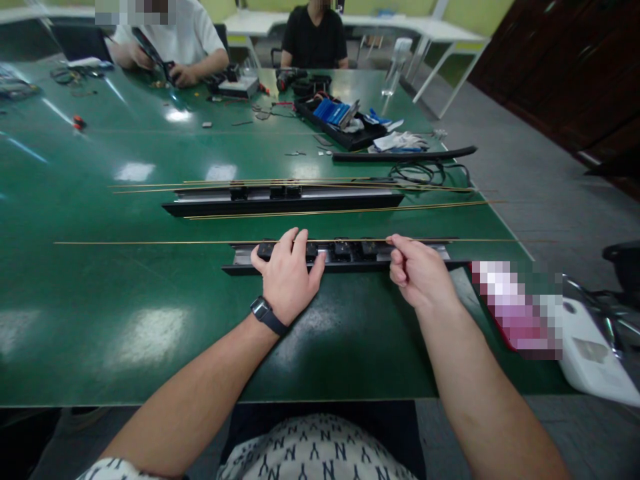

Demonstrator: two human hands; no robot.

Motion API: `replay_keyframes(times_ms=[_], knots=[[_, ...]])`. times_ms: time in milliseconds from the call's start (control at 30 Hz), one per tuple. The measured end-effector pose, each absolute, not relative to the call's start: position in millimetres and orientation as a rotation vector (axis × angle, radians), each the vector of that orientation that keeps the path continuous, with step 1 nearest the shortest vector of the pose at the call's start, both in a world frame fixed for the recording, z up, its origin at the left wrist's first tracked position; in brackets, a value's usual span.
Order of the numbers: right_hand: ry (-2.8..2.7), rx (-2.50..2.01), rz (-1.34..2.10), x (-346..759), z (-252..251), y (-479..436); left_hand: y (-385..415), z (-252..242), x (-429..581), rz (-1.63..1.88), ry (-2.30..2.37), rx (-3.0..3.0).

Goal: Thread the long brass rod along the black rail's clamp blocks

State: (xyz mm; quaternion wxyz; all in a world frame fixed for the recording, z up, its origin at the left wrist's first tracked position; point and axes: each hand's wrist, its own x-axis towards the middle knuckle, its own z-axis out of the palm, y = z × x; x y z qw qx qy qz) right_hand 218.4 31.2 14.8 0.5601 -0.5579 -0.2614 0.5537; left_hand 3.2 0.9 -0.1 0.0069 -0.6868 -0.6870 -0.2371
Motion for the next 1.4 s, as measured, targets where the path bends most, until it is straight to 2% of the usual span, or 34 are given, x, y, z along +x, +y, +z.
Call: replay_keyframes(times_ms=[1400], knots=[[-0.562,-1.32,1.283,220.1,8.0,35.7,1.1,-2.4,3.2,-0.807,-2.111,-2.147]])
